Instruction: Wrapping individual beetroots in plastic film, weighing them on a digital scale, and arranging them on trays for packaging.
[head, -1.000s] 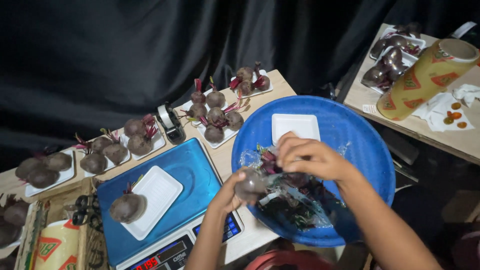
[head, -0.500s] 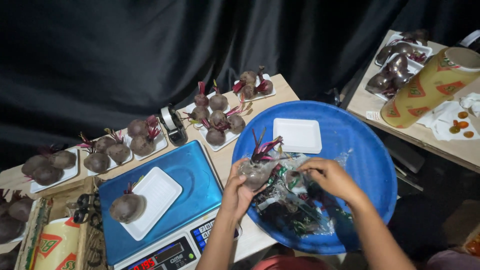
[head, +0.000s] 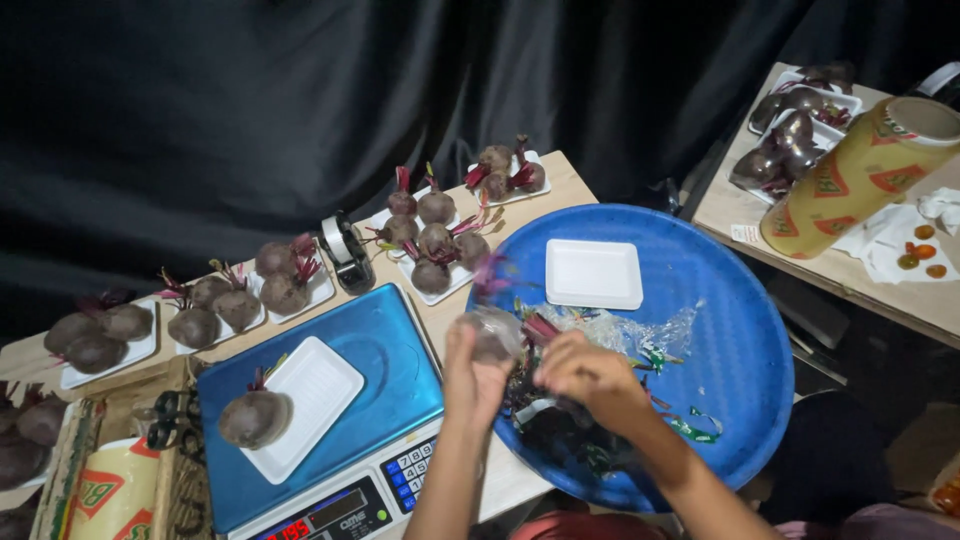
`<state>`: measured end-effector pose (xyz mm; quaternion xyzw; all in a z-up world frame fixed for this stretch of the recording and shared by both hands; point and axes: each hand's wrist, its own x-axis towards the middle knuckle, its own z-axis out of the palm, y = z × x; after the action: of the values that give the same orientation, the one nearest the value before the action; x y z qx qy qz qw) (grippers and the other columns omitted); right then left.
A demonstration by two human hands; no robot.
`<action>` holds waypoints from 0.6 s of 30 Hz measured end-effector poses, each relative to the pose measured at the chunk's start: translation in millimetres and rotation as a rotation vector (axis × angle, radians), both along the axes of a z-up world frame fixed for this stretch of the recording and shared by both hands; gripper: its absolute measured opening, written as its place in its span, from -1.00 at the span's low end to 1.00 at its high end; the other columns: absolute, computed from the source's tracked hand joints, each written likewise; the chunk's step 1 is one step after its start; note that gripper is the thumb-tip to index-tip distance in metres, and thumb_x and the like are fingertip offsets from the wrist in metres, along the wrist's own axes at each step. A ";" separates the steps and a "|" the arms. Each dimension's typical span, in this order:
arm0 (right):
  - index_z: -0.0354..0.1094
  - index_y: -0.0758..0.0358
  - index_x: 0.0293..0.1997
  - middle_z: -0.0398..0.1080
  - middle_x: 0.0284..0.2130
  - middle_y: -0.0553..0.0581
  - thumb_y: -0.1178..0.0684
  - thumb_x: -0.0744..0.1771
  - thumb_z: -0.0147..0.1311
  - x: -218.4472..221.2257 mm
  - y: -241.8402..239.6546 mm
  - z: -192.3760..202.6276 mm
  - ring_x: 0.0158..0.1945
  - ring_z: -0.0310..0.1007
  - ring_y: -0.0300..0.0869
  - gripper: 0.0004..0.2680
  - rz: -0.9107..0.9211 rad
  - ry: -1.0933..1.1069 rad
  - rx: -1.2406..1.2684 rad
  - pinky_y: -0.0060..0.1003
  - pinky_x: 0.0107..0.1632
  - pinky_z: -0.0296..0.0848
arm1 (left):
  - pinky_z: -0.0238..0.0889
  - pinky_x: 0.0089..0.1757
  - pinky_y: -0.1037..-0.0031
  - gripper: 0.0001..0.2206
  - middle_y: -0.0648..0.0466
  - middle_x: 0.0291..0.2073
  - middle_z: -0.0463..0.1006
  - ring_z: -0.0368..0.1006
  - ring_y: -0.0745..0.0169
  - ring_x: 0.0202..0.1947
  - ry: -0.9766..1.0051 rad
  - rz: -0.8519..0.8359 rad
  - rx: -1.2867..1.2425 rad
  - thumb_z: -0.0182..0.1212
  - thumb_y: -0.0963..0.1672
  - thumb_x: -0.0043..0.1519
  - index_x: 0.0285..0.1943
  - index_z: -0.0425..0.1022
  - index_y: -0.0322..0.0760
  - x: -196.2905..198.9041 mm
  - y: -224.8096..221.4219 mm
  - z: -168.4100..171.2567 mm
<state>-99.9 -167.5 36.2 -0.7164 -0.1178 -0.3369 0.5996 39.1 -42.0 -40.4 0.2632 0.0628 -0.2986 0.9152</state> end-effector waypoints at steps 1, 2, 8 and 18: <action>0.57 0.27 -0.44 0.60 -0.40 0.19 0.12 0.29 0.29 -5.5 3.8 17.2 -0.18 0.55 0.04 -0.90 0.005 0.002 -0.001 -0.10 -0.01 0.48 | 0.48 -0.03 -0.07 -0.83 0.06 0.02 0.56 0.52 0.00 0.01 0.002 0.005 -0.001 0.15 -0.07 0.34 0.07 0.37 0.08 2.7 9.2 12.0; 0.54 0.24 -0.38 0.60 -0.37 0.13 0.08 0.32 0.22 -9.4 6.4 35.2 -0.19 0.55 -0.04 -0.90 0.039 0.023 -0.077 -0.12 0.03 0.50 | 0.39 0.01 -0.10 -0.69 0.00 0.10 0.51 0.46 -0.03 0.09 -0.018 0.078 0.060 0.23 -0.08 0.22 0.12 0.32 0.01 7.9 16.3 25.3; 0.60 0.26 -0.23 0.57 -0.34 0.15 0.08 0.25 0.37 19.2 -4.2 20.4 -0.23 0.51 -0.06 -0.87 -0.274 0.163 -0.068 -0.18 -0.10 0.46 | 0.44 0.04 0.17 -0.59 -0.01 0.02 0.48 0.48 0.12 0.03 -0.374 0.141 0.193 0.28 -0.22 0.23 0.20 0.23 -0.13 -8.9 22.0 29.4; 0.56 0.18 -0.29 0.46 -0.42 0.05 0.09 0.27 0.30 50.4 8.5 26.9 -0.24 0.48 -0.08 -0.94 -0.528 0.353 -0.523 -0.21 -0.11 0.49 | 0.39 -0.02 0.46 -0.42 -0.01 0.04 0.40 0.40 0.24 0.04 -0.620 0.154 0.409 0.50 -0.16 0.07 0.22 0.24 -0.28 -29.7 20.7 65.6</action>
<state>-49.5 -159.0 63.0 -0.8971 0.0931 -0.3096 0.3010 9.4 -21.3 25.2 0.5129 -0.1391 -0.1165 0.8391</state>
